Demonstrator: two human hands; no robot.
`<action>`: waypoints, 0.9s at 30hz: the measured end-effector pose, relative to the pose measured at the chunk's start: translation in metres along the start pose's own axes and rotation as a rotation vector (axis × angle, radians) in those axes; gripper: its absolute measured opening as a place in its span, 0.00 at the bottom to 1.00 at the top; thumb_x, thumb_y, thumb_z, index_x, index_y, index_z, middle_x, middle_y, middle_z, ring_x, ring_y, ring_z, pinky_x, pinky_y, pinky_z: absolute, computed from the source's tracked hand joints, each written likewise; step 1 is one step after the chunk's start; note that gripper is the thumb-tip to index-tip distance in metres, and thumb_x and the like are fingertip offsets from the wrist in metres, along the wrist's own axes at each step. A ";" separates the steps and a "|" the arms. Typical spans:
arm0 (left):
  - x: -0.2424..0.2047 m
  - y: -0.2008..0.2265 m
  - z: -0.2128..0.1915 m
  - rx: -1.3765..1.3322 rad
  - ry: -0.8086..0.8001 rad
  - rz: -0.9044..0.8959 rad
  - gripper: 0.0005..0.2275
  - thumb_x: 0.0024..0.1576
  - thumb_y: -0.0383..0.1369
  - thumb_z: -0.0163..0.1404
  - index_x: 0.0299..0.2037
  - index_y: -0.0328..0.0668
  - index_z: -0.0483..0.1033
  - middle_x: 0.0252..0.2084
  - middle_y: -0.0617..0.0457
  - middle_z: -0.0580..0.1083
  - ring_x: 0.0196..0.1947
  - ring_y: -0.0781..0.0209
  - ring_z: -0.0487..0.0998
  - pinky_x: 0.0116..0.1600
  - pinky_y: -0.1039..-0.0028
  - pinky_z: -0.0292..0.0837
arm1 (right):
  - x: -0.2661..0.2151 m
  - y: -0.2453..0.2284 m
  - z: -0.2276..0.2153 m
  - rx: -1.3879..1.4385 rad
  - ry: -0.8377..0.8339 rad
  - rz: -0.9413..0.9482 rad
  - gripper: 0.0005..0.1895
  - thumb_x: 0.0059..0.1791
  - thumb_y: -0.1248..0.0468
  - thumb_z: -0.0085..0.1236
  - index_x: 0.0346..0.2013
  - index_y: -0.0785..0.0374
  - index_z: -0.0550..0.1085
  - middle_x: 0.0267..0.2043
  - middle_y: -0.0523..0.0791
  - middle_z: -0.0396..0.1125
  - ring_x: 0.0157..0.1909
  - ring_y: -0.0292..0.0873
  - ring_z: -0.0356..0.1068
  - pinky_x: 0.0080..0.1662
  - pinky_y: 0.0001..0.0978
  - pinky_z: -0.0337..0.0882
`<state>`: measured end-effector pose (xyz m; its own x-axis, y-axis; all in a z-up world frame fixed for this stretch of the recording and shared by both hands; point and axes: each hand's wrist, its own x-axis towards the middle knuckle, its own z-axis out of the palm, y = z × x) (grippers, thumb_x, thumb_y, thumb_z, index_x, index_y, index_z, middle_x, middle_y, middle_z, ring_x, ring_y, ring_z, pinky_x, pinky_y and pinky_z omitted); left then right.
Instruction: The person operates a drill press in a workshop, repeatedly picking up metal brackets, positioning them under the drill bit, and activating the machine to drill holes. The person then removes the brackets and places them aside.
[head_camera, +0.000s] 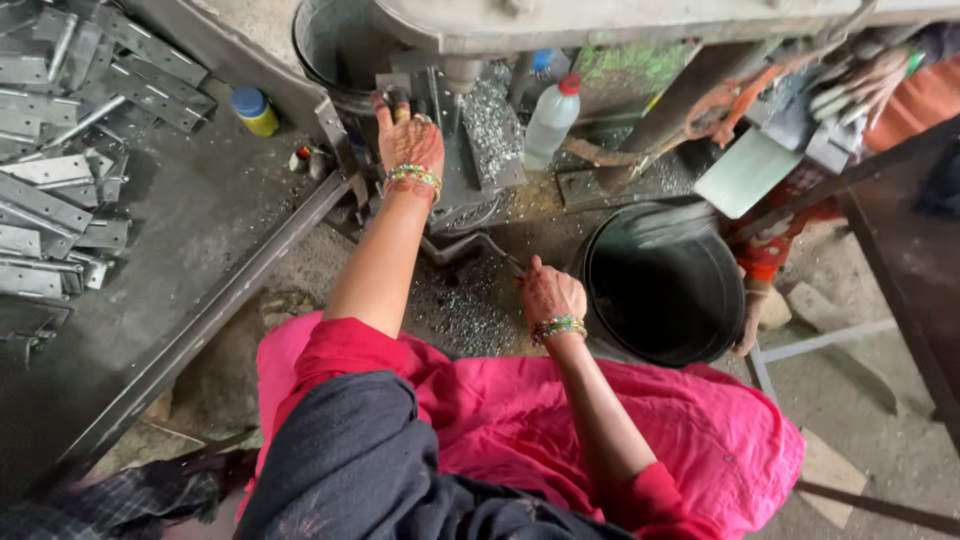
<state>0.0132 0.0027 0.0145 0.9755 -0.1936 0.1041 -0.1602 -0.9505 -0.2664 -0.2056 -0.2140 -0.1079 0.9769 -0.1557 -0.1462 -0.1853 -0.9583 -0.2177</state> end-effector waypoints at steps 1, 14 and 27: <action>0.000 0.000 -0.001 -0.002 -0.017 0.003 0.14 0.64 0.35 0.42 0.52 0.46 0.82 0.54 0.53 0.78 0.71 0.48 0.63 0.72 0.37 0.35 | -0.004 -0.001 0.009 0.021 -0.044 0.000 0.20 0.57 0.45 0.47 0.43 0.59 0.70 0.37 0.52 0.75 0.40 0.57 0.76 0.41 0.52 0.73; 0.000 -0.006 0.025 -0.316 0.038 0.017 0.17 0.59 0.32 0.42 0.56 0.39 0.76 0.62 0.48 0.71 0.70 0.46 0.60 0.69 0.40 0.41 | -0.004 -0.015 -0.031 -0.176 0.300 -0.204 0.11 0.60 0.55 0.47 0.43 0.57 0.72 0.35 0.48 0.75 0.39 0.52 0.76 0.41 0.47 0.73; -0.102 -0.002 -0.045 -0.275 0.505 0.129 0.14 0.65 0.44 0.49 0.50 0.45 0.79 0.55 0.48 0.76 0.60 0.50 0.71 0.69 0.47 0.51 | -0.019 -0.022 -0.048 -0.015 0.189 -0.178 0.15 0.55 0.51 0.52 0.39 0.60 0.71 0.34 0.50 0.75 0.39 0.55 0.76 0.40 0.49 0.73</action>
<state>-0.0931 0.0139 0.0474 0.7638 -0.3400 0.5487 -0.3721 -0.9265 -0.0560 -0.2153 -0.2017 -0.0543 0.9967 -0.0254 0.0767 -0.0088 -0.9778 -0.2095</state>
